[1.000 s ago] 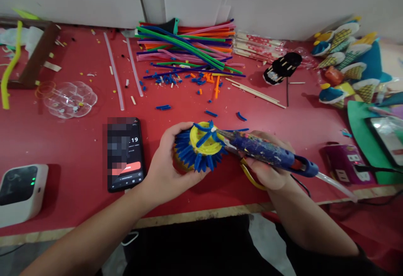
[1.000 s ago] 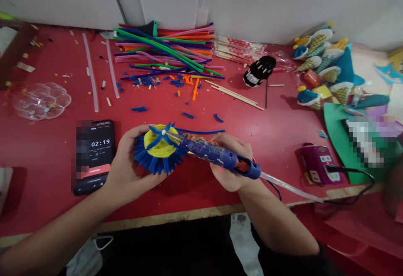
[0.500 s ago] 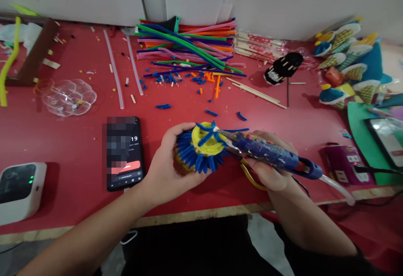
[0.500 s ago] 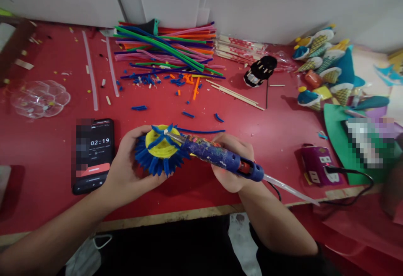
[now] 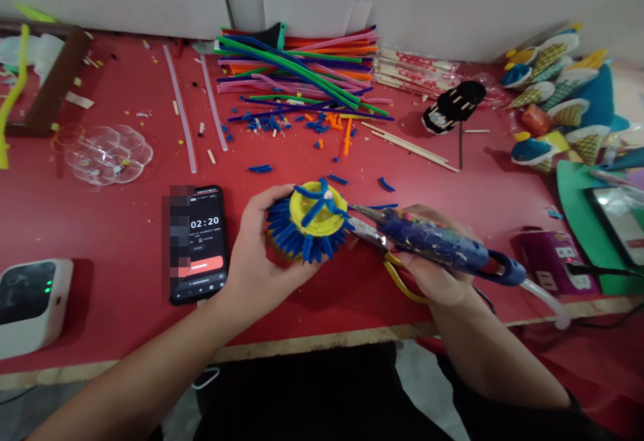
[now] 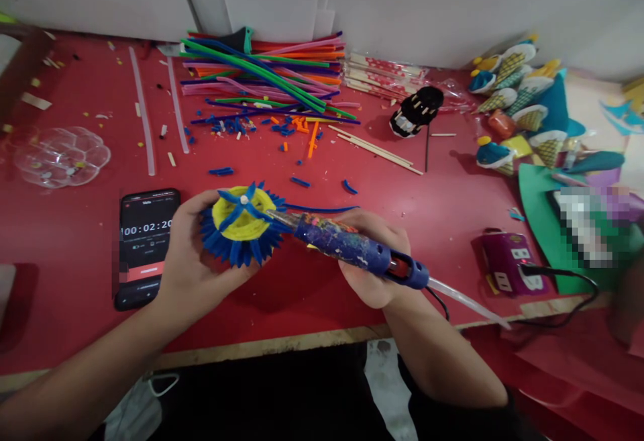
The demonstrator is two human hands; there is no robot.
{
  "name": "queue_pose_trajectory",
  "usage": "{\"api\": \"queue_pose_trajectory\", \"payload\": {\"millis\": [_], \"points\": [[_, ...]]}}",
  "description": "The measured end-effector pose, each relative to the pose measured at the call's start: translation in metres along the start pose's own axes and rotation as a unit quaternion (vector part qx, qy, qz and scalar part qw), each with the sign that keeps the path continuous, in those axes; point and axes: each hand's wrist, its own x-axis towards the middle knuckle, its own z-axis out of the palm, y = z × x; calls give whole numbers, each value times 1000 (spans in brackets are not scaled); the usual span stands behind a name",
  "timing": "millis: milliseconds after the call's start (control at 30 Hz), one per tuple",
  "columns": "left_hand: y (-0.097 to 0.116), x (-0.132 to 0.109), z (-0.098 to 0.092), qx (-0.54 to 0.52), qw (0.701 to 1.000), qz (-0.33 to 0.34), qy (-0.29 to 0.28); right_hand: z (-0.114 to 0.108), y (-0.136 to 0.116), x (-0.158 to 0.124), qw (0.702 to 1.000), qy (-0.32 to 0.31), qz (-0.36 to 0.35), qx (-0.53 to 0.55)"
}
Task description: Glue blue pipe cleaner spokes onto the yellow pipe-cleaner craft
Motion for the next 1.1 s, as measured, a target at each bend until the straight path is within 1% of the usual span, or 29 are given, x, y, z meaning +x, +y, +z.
{"api": "queue_pose_trajectory", "payload": {"millis": [67, 100, 200, 433, 700, 867, 1000, 1100], "points": [[-2, 1, 0, 17, 999, 8, 29, 1, -4, 4, 999, -4, -40, 21], [-2, 1, 0, 26, 999, 17, 43, 1, -6, 6, 998, -6, -49, 26], [-3, 2, 1, 39, 996, 42, 65, 1, -9, 8, 999, -7, -38, 24], [-2, 3, 0, 59, 994, 54, 74, 1, -13, 9, 1000, -15, -24, -5], [-3, 2, -1, 69, 994, 40, 74, 1, -10, 9, 999, -25, -29, -1], [-7, 1, -5, 107, 991, 31, 70, 1, -8, 8, 999, -23, -28, 1], [-5, 1, -8, 125, 989, 43, 71, 0, -7, 9, 999, -30, -25, 0], [-3, 1, -8, 131, 988, 39, 72, -1, -6, 9, 999, -36, -16, 7]]}}
